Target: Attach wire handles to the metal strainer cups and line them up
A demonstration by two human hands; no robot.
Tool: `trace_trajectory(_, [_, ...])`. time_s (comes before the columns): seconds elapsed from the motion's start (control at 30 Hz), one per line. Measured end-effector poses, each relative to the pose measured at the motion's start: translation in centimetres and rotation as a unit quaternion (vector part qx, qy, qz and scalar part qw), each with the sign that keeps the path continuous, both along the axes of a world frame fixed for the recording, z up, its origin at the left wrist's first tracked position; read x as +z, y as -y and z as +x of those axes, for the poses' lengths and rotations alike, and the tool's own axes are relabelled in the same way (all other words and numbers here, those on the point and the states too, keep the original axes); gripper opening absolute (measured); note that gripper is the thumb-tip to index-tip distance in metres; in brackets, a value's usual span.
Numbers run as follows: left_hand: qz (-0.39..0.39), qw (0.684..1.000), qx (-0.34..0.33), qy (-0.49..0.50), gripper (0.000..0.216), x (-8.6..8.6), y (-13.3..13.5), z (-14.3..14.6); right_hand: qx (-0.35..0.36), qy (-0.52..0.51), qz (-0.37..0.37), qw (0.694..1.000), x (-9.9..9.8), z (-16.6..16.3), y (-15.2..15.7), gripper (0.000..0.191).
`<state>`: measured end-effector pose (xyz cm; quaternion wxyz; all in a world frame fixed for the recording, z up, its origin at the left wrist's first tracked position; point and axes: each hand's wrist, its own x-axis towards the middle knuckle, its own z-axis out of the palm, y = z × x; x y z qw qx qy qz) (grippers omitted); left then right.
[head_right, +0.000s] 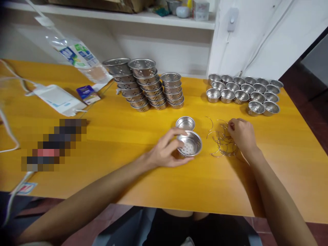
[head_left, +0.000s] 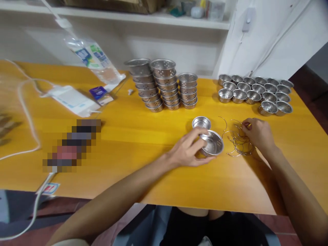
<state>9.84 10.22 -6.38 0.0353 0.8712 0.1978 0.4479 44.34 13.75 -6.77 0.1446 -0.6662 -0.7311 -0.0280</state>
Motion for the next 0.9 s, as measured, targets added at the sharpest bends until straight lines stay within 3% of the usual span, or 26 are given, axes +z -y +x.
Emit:
trace_trajectory(0.07, [-0.068, 0.995, -0.048, -0.051, 0.038, -0.2, 0.7, 0.7, -0.004, 0.009, 0.006, 1.0, 0.0, -0.1, 0.0, 0.018])
trace_trajectory(0.13, [-0.13, 0.988, -0.043, -0.07, 0.032, -0.5, 0.6, 1.0, -0.008, 0.014, 0.007, 1.0, 0.0, -0.3, 0.0, 0.017])
trace_trajectory(0.27, [-0.194, 0.98, 0.035, -0.034, 0.031, -0.8, -0.5, 1.0, -0.016, 0.006, 0.001, 1.0, 0.2, -0.4, 0.3, 0.014])
trace_trajectory(0.4, [-0.214, 0.971, 0.109, -0.015, 0.048, -1.0, -1.2, 0.9, -0.021, -0.001, -0.011, 1.0, 0.7, -0.2, 0.6, 0.009])
trace_trajectory(0.57, [-0.306, 0.952, 0.002, 0.007, 0.07, -1.3, -1.4, 0.8, -0.078, 0.039, -0.076, 0.993, 1.8, -0.2, 1.0, 0.008])
trace_trajectory(0.7, [-0.385, 0.92, -0.06, 0.045, 0.073, -1.4, -1.5, 0.5, -0.109, 0.043, -0.1, 0.988, 2.0, -0.5, 1.0, 0.007])
trace_trajectory(0.8, [-0.402, 0.91, -0.084, 0.065, 0.072, -1.4, -1.6, 0.4, -0.108, 0.047, -0.068, 0.991, 1.8, -0.6, 0.9, 0.005])
trace_trajectory(0.9, [-0.419, 0.897, -0.11, 0.089, 0.071, -1.3, -1.6, 0.3, -0.08, 0.022, 0.021, 0.996, 2.2, -0.7, 0.9, 0.004])
